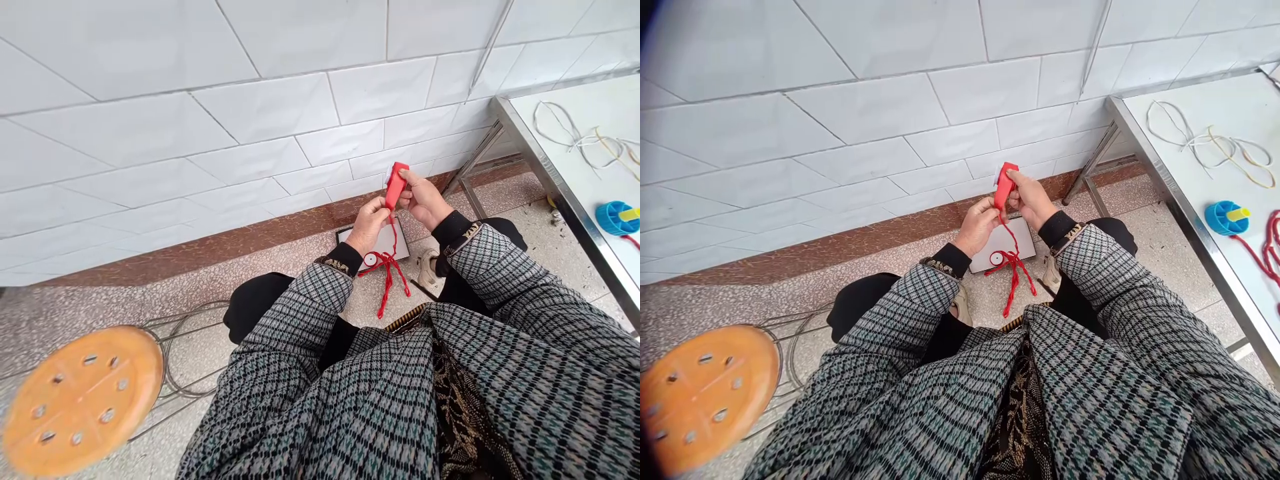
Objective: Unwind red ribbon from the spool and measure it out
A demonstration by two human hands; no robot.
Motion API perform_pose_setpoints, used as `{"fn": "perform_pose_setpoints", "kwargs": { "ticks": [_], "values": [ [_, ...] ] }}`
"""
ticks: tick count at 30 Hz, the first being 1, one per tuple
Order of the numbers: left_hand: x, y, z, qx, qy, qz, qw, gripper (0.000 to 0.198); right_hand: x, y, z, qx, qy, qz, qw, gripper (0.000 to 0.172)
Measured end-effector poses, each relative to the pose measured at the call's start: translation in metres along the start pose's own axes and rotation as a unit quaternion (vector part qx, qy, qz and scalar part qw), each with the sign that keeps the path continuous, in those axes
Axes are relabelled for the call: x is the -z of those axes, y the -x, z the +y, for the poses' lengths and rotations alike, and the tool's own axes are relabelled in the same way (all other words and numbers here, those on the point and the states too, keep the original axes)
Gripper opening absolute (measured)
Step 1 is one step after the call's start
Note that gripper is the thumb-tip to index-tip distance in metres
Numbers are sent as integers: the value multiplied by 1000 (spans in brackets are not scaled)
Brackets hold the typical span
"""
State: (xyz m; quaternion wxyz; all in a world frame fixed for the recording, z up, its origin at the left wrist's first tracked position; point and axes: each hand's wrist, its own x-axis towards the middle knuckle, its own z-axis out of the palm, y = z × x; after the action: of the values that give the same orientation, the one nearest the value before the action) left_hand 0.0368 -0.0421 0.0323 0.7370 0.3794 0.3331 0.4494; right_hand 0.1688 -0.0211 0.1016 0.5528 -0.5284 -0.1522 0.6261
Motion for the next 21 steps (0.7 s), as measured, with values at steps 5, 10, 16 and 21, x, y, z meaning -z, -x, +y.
{"fn": "perform_pose_setpoints", "kwargs": {
  "ticks": [5,10,16,21],
  "values": [
    [2,-1,3,-44,33,2,998,24,0,3,-6,-43,-54,-1,998,27],
    [-1,-1,4,-29,28,12,999,34,-2,6,-9,-58,-66,10,996,28],
    [-1,-5,-2,-54,-41,-12,998,50,0,1,-6,-77,-68,-13,995,25],
    [1,-6,-3,-58,-106,-27,992,65,0,3,-7,-110,-79,-24,991,26]
  ]
}}
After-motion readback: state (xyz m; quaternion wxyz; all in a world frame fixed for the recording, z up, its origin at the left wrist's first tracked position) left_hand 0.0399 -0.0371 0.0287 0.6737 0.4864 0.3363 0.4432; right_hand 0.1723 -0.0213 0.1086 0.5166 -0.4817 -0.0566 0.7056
